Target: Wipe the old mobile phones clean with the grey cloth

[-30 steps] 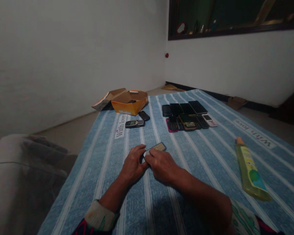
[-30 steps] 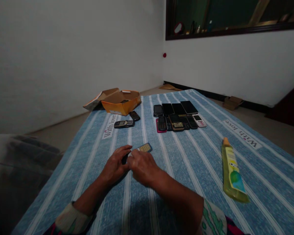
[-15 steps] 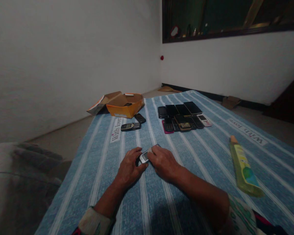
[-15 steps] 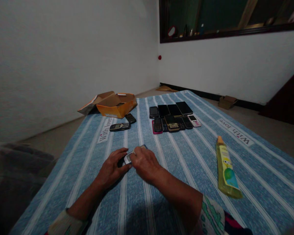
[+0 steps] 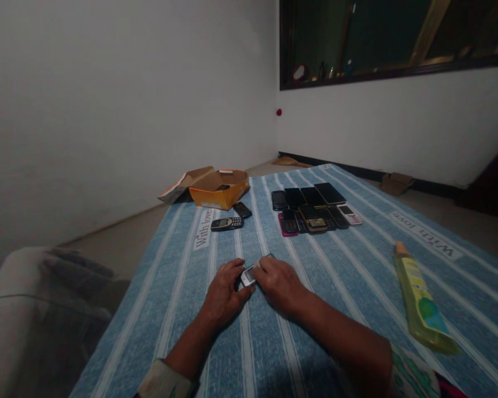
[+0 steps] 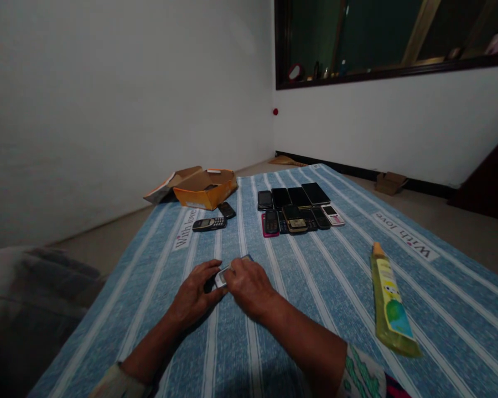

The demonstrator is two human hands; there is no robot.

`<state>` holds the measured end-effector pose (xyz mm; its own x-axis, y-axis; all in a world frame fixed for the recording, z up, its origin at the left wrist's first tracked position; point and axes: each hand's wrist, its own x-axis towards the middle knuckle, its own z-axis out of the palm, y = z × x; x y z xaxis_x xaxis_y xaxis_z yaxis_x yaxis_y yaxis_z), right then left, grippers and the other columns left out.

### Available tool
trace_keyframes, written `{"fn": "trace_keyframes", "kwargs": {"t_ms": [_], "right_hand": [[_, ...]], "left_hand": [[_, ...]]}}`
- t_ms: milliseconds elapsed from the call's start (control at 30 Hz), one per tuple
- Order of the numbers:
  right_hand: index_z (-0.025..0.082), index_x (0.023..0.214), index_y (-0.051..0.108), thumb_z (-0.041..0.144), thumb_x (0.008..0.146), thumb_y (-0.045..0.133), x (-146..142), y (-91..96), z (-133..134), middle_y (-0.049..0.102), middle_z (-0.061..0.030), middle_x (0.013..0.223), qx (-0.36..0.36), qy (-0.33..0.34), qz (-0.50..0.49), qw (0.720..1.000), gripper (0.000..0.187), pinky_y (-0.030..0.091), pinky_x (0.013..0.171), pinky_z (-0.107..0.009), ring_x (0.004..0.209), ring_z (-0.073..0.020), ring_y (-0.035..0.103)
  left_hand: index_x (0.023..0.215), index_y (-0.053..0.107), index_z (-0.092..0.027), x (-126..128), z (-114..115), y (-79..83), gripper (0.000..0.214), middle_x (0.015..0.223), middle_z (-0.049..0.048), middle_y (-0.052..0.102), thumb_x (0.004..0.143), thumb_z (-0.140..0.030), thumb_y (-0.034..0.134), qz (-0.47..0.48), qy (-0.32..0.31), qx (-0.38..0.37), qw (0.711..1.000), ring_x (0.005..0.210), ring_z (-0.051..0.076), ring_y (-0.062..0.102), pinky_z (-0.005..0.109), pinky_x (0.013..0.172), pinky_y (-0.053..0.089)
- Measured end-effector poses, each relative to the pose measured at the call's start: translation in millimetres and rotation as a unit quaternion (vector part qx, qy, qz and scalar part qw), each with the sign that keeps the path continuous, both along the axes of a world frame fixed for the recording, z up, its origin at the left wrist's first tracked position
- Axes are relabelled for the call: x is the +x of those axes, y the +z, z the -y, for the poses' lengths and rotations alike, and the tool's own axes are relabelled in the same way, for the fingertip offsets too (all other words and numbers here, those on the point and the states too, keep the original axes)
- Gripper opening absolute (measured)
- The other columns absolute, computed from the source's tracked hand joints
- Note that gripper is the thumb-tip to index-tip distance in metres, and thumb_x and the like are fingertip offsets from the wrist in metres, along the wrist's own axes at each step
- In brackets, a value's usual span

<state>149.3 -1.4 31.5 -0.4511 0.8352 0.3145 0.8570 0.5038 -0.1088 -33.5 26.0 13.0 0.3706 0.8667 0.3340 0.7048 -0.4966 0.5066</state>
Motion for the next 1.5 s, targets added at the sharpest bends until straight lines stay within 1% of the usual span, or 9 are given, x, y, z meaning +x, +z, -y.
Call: {"fn": "trace_keyframes", "kwargs": {"t_ms": [167,333,400,533,600,800,1033,1233,1500], "right_hand": [[0.017,0.096,0.065,0.009,0.092,0.049,9,7.0,-13,0.062,-0.008,0.097,-0.028,-0.087,0.0,0.996,0.018,0.041,0.067,-0.028,0.083,-0.0184,0.058],[0.017,0.102,0.064,0.015,0.094,0.051,-6,6.9,-4,0.063,-0.0075,0.097,-0.019,0.026,0.009,0.999,0.016,0.041,0.069,-0.028,0.085,-0.0188,0.058],[0.016,0.102,0.065,0.015,0.095,0.05,-7,6.2,-5,0.063,-0.0076,0.096,-0.023,0.036,0.01,0.999,0.017,0.042,0.069,-0.028,0.086,-0.0194,0.058],[0.016,0.099,0.065,0.011,0.094,0.047,3,9.5,-15,0.062,-0.0091,0.1,-0.048,-0.048,0.015,0.998,0.018,0.042,0.069,-0.029,0.085,-0.0195,0.058],[0.015,0.1,0.065,0.012,0.094,0.047,3,11.6,-16,0.062,-0.0099,0.1,-0.05,-0.057,0.02,0.997,0.019,0.042,0.068,-0.029,0.085,-0.0198,0.059],[0.014,0.104,0.064,0.011,0.093,0.048,-15,10.8,0,0.063,-0.009,0.096,-0.032,0.057,0.022,0.998,0.02,0.042,0.068,-0.028,0.086,-0.0198,0.059],[0.015,0.099,0.065,0.011,0.094,0.044,10,15.2,-16,0.061,-0.0105,0.1,-0.073,-0.082,0.02,0.994,0.022,0.042,0.067,-0.029,0.085,-0.0199,0.059],[0.017,0.104,0.064,0.015,0.096,0.045,7,2.6,6,0.061,-0.0089,0.099,-0.032,0.025,0.026,0.999,0.02,0.043,0.072,-0.029,0.089,-0.0206,0.058],[0.017,0.101,0.064,0.011,0.095,0.043,28,8.7,-16,0.06,-0.0098,0.099,-0.069,-0.112,0.026,0.991,0.023,0.041,0.068,-0.028,0.086,-0.0194,0.059]], "left_hand": [[0.1,0.071,-0.014,2,2,1.6,0.036,0.121,0.0149,0.065,0.066,-0.022,0.071,-0.005,0.009,-0.018,1.0,0.114,0.032,0.06,0.048,0.098,0.05],[0.1,0.071,-0.014,1,-1,-3.9,0.035,0.122,0.0159,0.066,0.066,-0.024,0.071,0.008,0.016,-0.009,1.0,0.113,0.032,0.061,0.049,0.099,0.05],[0.1,0.071,-0.015,1,-1,-4.0,0.035,0.122,0.0154,0.066,0.066,-0.025,0.071,0.013,0.014,-0.01,1.0,0.114,0.032,0.061,0.049,0.098,0.05],[0.099,0.072,-0.016,4,1,0.3,0.037,0.122,0.0137,0.066,0.063,-0.022,0.072,0.007,0.017,-0.026,0.999,0.114,0.032,0.061,0.048,0.098,0.05],[0.099,0.072,-0.015,5,1,1.8,0.038,0.122,0.014,0.066,0.062,-0.021,0.072,0.005,0.02,-0.027,0.999,0.114,0.033,0.06,0.048,0.099,0.05],[0.096,0.072,-0.017,5,1,0.6,0.029,0.12,0.0127,0.067,0.067,-0.02,0.066,0.013,0.006,-0.003,1.0,0.112,0.03,0.061,0.047,0.099,0.05],[0.099,0.071,-0.016,7,3,3.8,0.035,0.121,0.0136,0.065,0.064,-0.022,0.072,0.005,0.015,-0.033,0.999,0.113,0.032,0.061,0.049,0.097,0.05],[0.101,0.071,-0.012,6,2,-0.3,0.035,0.122,0.0168,0.065,0.069,-0.025,0.071,0.005,0.003,-0.023,1.0,0.115,0.032,0.059,0.048,0.1,0.049],[0.099,0.071,-0.015,8,3,3.3,0.033,0.122,0.0152,0.065,0.067,-0.023,0.071,-0.01,0.004,-0.022,1.0,0.112,0.032,0.06,0.049,0.096,0.051]]}}
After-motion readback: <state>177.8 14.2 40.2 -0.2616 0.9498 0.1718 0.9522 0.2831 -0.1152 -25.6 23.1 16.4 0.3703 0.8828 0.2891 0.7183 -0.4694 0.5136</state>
